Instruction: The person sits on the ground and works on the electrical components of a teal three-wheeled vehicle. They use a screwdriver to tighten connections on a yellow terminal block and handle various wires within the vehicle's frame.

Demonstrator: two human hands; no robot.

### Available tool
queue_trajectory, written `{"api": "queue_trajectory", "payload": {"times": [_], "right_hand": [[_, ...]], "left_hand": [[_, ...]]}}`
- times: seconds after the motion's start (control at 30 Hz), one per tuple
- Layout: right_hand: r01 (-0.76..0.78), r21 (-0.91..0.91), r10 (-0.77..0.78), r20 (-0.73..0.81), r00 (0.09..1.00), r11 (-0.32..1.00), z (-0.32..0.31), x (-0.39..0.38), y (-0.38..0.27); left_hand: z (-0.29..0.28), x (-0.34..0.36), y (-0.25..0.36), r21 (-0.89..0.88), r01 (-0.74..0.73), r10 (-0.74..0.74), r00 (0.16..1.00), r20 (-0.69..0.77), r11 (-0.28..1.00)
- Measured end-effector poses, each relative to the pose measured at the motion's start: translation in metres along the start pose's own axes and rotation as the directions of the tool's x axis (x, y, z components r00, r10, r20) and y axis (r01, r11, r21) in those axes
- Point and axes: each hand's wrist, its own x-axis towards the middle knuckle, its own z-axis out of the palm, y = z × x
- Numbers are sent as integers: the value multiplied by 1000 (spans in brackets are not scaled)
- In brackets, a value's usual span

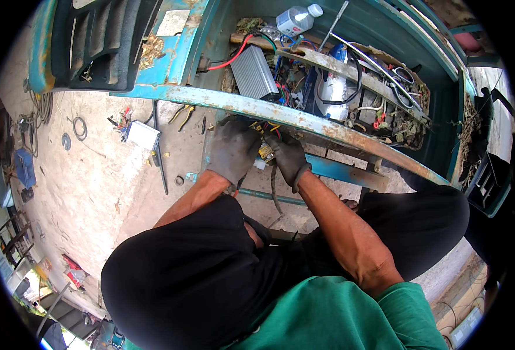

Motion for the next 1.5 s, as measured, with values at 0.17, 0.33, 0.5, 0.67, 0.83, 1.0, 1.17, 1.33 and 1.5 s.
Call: {"api": "queue_trajectory", "payload": {"times": [0.17, 0.33, 0.5, 0.67, 0.83, 1.0, 1.17, 1.33, 1.5], "right_hand": [[6, 99, -8, 14, 1000, 995, 0, 2, 5], [-111, -77, 114, 39, 993, 991, -4, -9, -18], [-17, -159, 23, 40, 999, 987, -5, 2, -2], [51, -106, -48, 32, 998, 993, -8, 6, 2], [-100, -121, 107, 47, 993, 988, -4, -8, -23], [52, -119, -50, 26, 998, 991, -7, 6, 7], [104, -128, -98, 52, 994, 986, -11, 12, 18], [-34, 13, 33, 46, 998, 999, -3, -10, -20], [-28, 6, 28, 43, 999, 1000, -4, -3, -8]], "left_hand": [[3, 1, -3, -80, -28, 26, 999, -29, 996], [-6, 5, 0, -29, 2, -2, 1000, 8, 1000], [-4, 8, 6, -55, 6, -4, 1000, 24, 998], [1, 11, 3, -62, -44, 48, 997, 59, 997], [1, 4, -7, -74, -41, 44, 998, 47, 996], [8, 6, -1, -41, -35, 36, 999, 33, 999], [-12, 12, 12, -78, -36, 37, 999, 11, 996], [-2, 5, -1, -54, -7, 10, 999, 54, 998], [-1, 7, 3, -31, -71, 71, 997, 23, 997]]}}
